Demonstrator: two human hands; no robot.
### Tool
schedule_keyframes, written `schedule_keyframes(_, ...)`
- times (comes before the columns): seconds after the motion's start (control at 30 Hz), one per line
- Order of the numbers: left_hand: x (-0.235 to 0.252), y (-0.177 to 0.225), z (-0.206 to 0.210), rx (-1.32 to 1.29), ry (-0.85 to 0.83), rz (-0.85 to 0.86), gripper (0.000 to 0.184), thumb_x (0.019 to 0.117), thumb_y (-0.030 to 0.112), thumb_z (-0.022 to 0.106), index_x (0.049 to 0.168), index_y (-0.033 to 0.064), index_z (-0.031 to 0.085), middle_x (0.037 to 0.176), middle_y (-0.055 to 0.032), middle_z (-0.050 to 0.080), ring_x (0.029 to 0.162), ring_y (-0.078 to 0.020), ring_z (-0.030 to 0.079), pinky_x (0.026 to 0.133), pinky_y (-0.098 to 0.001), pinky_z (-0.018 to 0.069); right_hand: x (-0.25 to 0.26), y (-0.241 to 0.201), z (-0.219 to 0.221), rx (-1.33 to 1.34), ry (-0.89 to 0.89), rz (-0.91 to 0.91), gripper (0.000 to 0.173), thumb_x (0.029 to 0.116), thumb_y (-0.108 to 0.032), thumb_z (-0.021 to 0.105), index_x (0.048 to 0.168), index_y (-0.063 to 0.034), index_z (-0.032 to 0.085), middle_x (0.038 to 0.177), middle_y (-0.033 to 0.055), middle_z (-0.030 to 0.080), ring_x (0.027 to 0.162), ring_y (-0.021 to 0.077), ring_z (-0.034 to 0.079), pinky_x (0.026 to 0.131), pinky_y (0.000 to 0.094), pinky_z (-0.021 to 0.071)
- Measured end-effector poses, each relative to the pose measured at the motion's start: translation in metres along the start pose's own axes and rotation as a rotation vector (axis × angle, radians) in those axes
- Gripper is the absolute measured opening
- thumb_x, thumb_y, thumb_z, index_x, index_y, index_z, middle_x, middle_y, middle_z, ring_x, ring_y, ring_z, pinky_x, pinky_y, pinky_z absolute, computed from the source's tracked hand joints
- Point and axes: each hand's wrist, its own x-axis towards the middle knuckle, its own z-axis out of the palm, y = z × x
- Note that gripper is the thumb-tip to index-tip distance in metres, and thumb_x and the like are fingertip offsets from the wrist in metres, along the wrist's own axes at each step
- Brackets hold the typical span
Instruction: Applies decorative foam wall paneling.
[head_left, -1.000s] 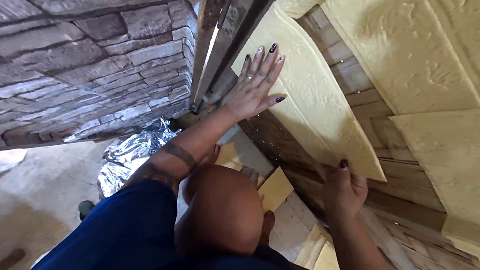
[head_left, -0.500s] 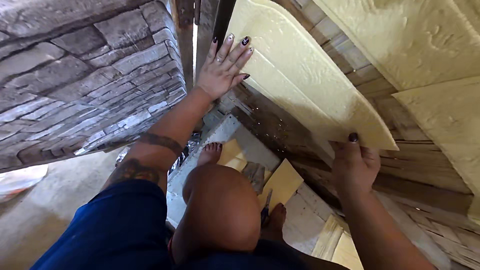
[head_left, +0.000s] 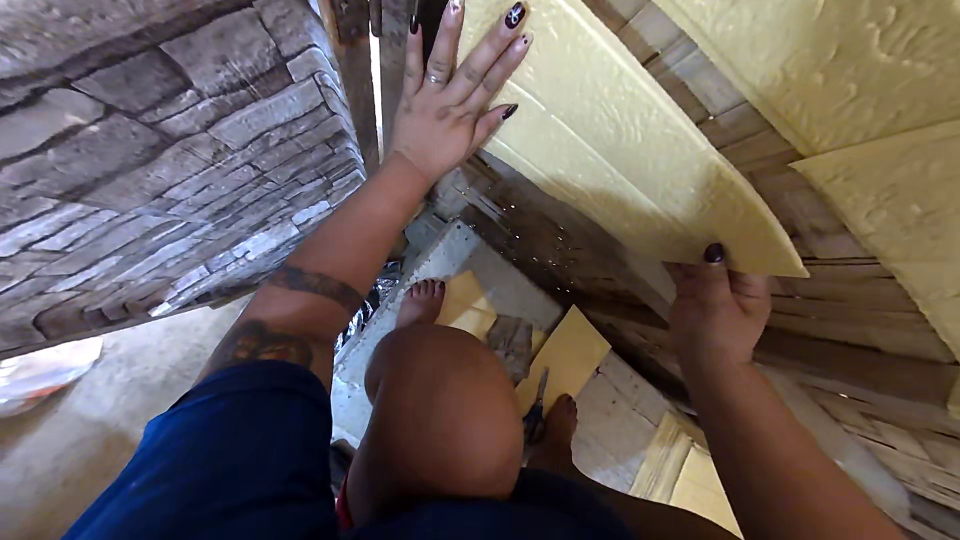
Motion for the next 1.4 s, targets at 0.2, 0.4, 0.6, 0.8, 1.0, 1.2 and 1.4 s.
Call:
schedule_keyframes(0.2, 0.012, 0.003, -0.004, -0.011, 0.062, -0.026, 0.057, 0.1071, 0.053, 0.037, 0.154, 0.0234, 0.048, 0.157, -0.002, 0.049, 0.147, -0.0393, 0.038, 0.114, -0.0692, 0.0187, 0.0, -0.001, -0.002, -0.01, -0.011, -0.011, 0.019, 0.1069, -0.018, 0.051, 0.123, -0.0203, 0.061, 0.118, -0.0089, 0.07, 0.111, 0.0123, 0.068, 0.101, 0.0388, 0.0558)
schedule_keyframes(0.4, 0.014, 0.003, -0.007, -0.019, 0.052, -0.038, 0.056, 0.1071, 0.052, 0.039, 0.155, 0.0241, 0.048, 0.157, -0.0007, 0.05, 0.147, -0.038, 0.038, 0.116, -0.0686, 0.0173, 0.0, 0.001, -0.001, -0.005, -0.016, -0.018, 0.02, 0.1072, -0.021, 0.051, 0.124, -0.0195, 0.061, 0.119, -0.0072, 0.07, 0.113, 0.0142, 0.067, 0.102, 0.0407, 0.0555)
schedule_keyframes(0.6, 0.014, 0.004, -0.004, -0.026, 0.07, -0.038, 0.056, 0.1068, 0.053, 0.039, 0.155, 0.024, 0.048, 0.157, 0.0008, 0.049, 0.149, -0.0379, 0.035, 0.117, -0.0687, 0.0147, 0.0, 0.003, -0.002, -0.025, 0.012, 0.004, 0.023, 0.1071, -0.02, 0.051, 0.129, -0.0161, 0.056, 0.12, -0.0058, 0.069, 0.113, 0.0153, 0.067, 0.102, 0.0418, 0.0552)
schedule_keyframes(0.8, 0.011, 0.009, -0.011, -0.08, 0.065, -0.04, 0.055, 0.1065, 0.047, 0.042, 0.155, 0.0219, 0.047, 0.156, -0.0036, 0.05, 0.148, -0.039, 0.036, 0.116, -0.0697, 0.0159, 0.001, 0.0, 0.0, -0.005, 0.014, -0.002, 0.019, 0.1073, -0.018, 0.05, 0.124, -0.0182, 0.059, 0.117, -0.0066, 0.07, 0.111, 0.015, 0.068, 0.1, 0.0415, 0.0562)
schedule_keyframes(1.0, -0.007, 0.016, -0.024, -0.273, 0.147, 0.11, 0.043, 0.1046, 0.019, 0.05, 0.147, 0.0261, 0.056, 0.152, -0.0052, 0.054, 0.138, -0.0297, 0.049, 0.109, -0.0506, 0.0325, 0.0, 0.004, -0.001, 0.028, 0.016, 0.003, 0.018, 0.1075, -0.018, 0.049, 0.123, -0.0204, 0.059, 0.116, -0.0078, 0.071, 0.109, 0.0133, 0.069, 0.099, 0.0391, 0.0572)
schedule_keyframes(1.2, 0.032, 0.04, -0.054, -0.484, 0.08, 0.063, 0.05, 0.0981, 0.004, 0.052, 0.147, 0.0134, 0.056, 0.148, -0.0154, 0.056, 0.097, -0.0294, 0.067, 0.076, -0.0407, 0.0499, -0.004, 0.003, 0.0, 0.022, 0.004, -0.02, 0.019, 0.1077, -0.019, 0.049, 0.123, -0.0201, 0.061, 0.117, -0.0073, 0.071, 0.111, 0.0138, 0.068, 0.101, 0.0405, 0.056)
schedule_keyframes(1.4, 0.063, 0.05, -0.057, -0.568, -0.023, 0.022, 0.035, 0.1041, 0.01, 0.054, 0.138, 0.0086, 0.064, 0.13, -0.0141, 0.067, 0.108, -0.0285, 0.068, 0.084, -0.0374, 0.0576, -0.003, -0.001, 0.001, 0.025, 0.016, 0.003, 0.02, 0.1075, -0.017, 0.048, 0.122, -0.0201, 0.061, 0.115, -0.0077, 0.071, 0.108, 0.0124, 0.069, 0.098, 0.039, 0.0568)
